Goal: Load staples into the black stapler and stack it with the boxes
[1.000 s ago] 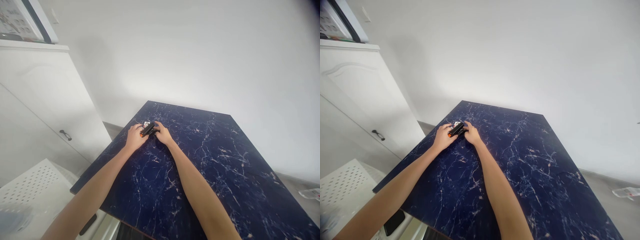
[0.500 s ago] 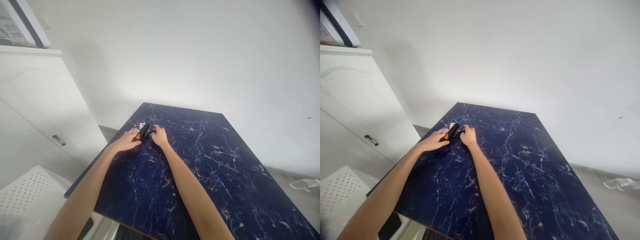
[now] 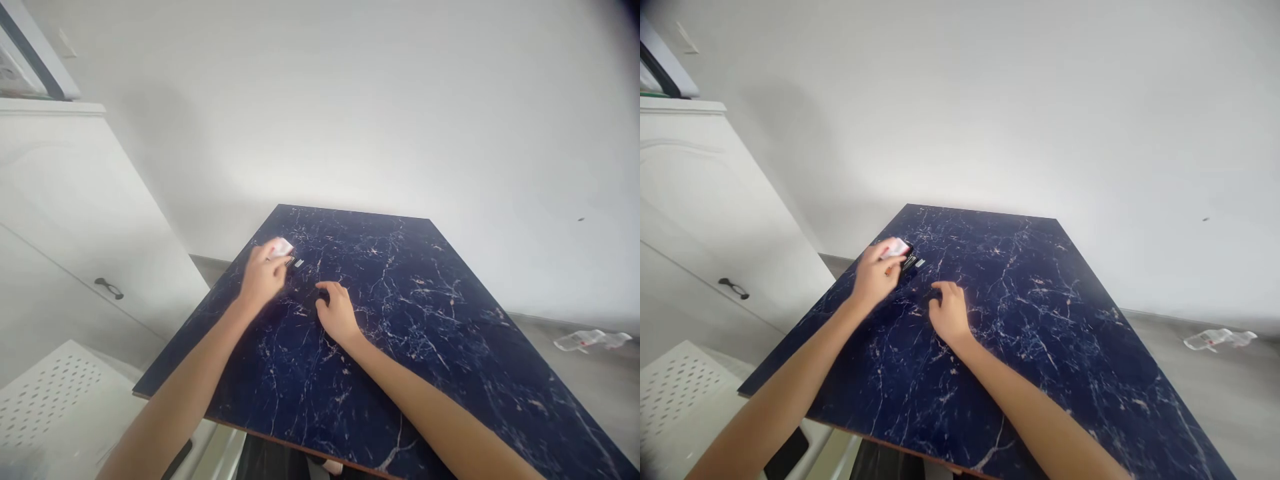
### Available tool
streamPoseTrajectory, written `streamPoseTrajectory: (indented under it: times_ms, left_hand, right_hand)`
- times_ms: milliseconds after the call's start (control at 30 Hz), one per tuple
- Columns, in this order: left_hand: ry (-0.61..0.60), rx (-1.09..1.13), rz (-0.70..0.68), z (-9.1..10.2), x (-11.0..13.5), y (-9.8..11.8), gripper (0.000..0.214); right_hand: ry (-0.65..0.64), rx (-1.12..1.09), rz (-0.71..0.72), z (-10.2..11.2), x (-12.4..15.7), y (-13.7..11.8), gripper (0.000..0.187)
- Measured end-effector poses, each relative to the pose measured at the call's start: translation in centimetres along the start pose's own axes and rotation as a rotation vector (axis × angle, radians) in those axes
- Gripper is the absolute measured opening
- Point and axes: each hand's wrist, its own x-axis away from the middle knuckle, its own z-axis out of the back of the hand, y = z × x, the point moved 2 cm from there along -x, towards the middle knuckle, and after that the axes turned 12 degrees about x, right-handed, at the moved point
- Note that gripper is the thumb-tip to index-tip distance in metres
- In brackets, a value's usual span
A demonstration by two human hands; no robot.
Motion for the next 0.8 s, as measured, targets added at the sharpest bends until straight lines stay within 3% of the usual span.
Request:
streamPoseTrajectory:
  times_ms: [133, 200, 400, 567, 700, 800]
  left_hand:
    - [-0.386, -0.01, -0.071, -4.8, 1.4, 3.0, 0.033]
    - [-0.449, -0.051, -0.056, -5.8, 1.7, 3.2, 0.032]
    - [-0.323, -0.204, -0.075, -5.2, 0.1, 1.4, 0.044]
    - [-0.277, -0.374, 0.036, -5.7, -0.8, -0.4, 0.033]
    - [-0.188, -0.389, 0.036, -5.3, -1.0, -0.4, 0.03]
    - [-0.119, -0.256, -0.039, -4.4, -0.9, 0.7, 0.029]
  right_hand:
    - [-0.124, -0.083, 0.11, 2.7, 4.8, -0.3, 0.039]
    - [-0.212, -0.122, 0.143, 3.9, 6.6, -0.3, 0.037]
    - [-0.265, -0.157, 0.212, 5.4, 7.8, -0.5, 0.032]
    - [-0.292, -0.161, 0.291, 5.5, 7.9, -0.8, 0.029]
    - [-0.28, -0.147, 0.325, 5.7, 8.1, -0.5, 0.028]
    - [-0.256, -0.104, 0.383, 6.4, 7.3, 0.3, 0.029]
